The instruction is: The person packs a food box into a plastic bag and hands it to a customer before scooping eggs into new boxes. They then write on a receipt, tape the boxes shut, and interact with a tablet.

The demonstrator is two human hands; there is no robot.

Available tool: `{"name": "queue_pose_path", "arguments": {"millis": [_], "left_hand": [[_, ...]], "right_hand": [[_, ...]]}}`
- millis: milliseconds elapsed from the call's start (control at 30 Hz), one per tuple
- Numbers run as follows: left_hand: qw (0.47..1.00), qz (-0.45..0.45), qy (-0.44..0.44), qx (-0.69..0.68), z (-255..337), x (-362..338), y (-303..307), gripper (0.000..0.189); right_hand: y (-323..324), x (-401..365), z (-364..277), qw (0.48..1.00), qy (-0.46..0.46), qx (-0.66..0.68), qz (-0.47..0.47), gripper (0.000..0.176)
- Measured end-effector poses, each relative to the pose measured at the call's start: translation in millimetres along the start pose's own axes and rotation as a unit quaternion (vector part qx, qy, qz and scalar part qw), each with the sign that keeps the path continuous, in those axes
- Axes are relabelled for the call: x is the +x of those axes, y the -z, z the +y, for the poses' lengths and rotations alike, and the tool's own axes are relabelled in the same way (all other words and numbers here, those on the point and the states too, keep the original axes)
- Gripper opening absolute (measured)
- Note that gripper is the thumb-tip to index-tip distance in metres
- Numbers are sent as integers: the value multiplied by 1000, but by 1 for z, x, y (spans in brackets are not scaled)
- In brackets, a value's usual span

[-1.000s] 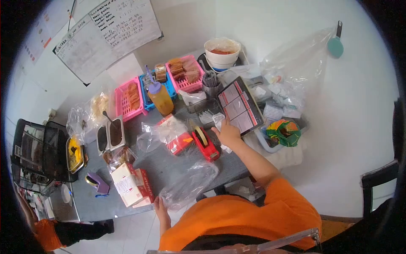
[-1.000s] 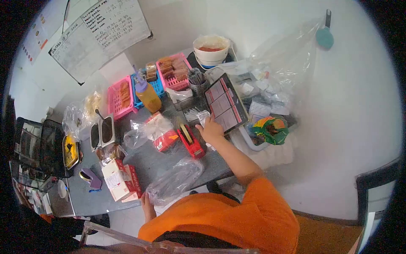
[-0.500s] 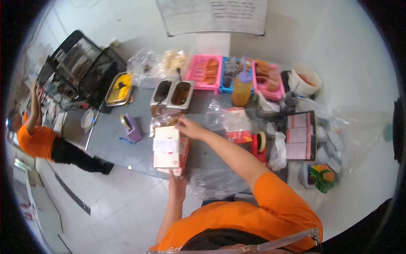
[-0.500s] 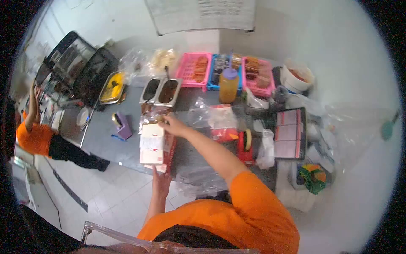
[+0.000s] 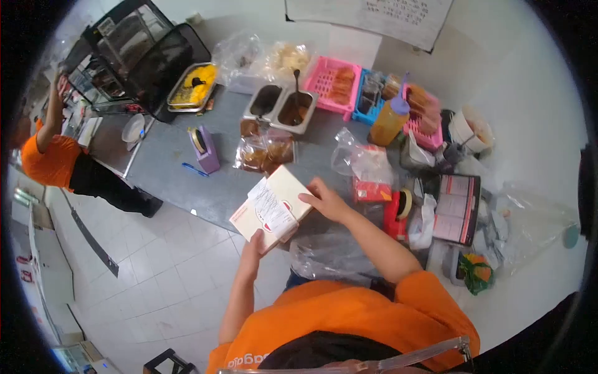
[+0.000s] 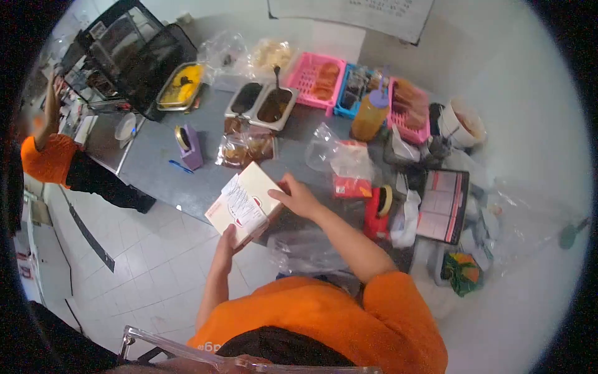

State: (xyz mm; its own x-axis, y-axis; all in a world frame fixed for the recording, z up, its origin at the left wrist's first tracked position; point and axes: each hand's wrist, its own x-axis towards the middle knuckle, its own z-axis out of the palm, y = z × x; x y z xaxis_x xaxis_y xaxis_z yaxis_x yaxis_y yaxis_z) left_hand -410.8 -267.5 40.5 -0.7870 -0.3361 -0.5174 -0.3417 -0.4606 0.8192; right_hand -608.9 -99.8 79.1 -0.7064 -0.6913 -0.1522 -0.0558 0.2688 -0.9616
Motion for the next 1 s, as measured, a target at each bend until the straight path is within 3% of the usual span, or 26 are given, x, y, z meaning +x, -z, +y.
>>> {"name": "queue_pose_path", "arguments": {"millis": [33, 67, 133, 200, 267, 400, 433, 467, 500, 533, 567, 600, 633, 667, 733, 767, 833, 867, 933, 967, 1000], "left_hand": [[997, -12, -35, 67, 12, -16, -6, 54], [997, -21, -25, 69, 29, -33, -17, 54], [964, -118, 10, 239, 56, -64, -39, 51], [950, -169, 14, 260, 52, -71, -62, 50], [923, -243, -8, 299, 41, -70, -82, 51], [869, -284, 23, 404, -24, -26, -79, 53], [896, -275, -40, 346, -44, -19, -73, 51], [894, -280, -40, 347, -32, -13, -71, 51], [899, -279, 80, 328, -14, -4, -64, 47], [890, -272, 199, 307, -3, 2, -60, 44], [888, -273, 201, 311, -3, 8, -56, 44], [857, -197, -48, 474, -10, 17, -53, 44], [745, -103, -293, 591, -19, 26, -52, 46], [743, -105, -291, 593, -28, 36, -55, 46], [713, -225, -412, 521, -42, 57, -61, 44], [710, -230, -409, 525, -45, 61, -64, 44], [760, -241, -313, 516, -48, 72, -71, 38], [757, -245, -310, 520, -47, 79, -73, 38], [864, -199, -180, 426, -45, 91, -74, 26], [863, -199, -176, 429, -44, 91, -74, 26], [845, -186, -287, 411, -42, 91, -75, 23]], "right_hand": [[6, -34, -17, 997, 24, -57, 45, 43], [10, -67, -25, 995, 26, -55, 82, 42], [17, -127, -27, 989, 15, -32, 142, 35], [22, -174, -14, 985, -2, -10, 174, 30], [21, -207, 16, 965, -3, -15, 264, 39], [17, -235, 98, 960, -102, 15, 262, 39], [22, -236, 119, 961, -121, 32, 248, 38], [29, -237, 128, 962, -139, 50, 231, 37], [44, -235, 138, 963, -130, -38, 234, 29], [52, -229, 121, 962, -133, -35, 236, 29], [58, -222, 87, 949, -107, -145, 258, 26], [63, -212, 67, 924, -79, -253, 276, 25], [67, -202, 69, 925, -30, -284, 252, 27], [70, -193, 78, 922, 19, -313, 227, 28], [73, -171, 125, 921, 57, -330, 199, 27], [74, -164, 122, 922, 54, -325, 202, 27], [73, -149, 117, 952, -154, -256, 65, 24], [71, -145, 122, 953, -156, -250, 67, 24], [66, -141, 132, 928, -107, -321, 155, 23], [64, -142, 121, 929, -109, -317, 154, 23], [64, -145, 110, 924, -56, -295, 237, 22]]}}
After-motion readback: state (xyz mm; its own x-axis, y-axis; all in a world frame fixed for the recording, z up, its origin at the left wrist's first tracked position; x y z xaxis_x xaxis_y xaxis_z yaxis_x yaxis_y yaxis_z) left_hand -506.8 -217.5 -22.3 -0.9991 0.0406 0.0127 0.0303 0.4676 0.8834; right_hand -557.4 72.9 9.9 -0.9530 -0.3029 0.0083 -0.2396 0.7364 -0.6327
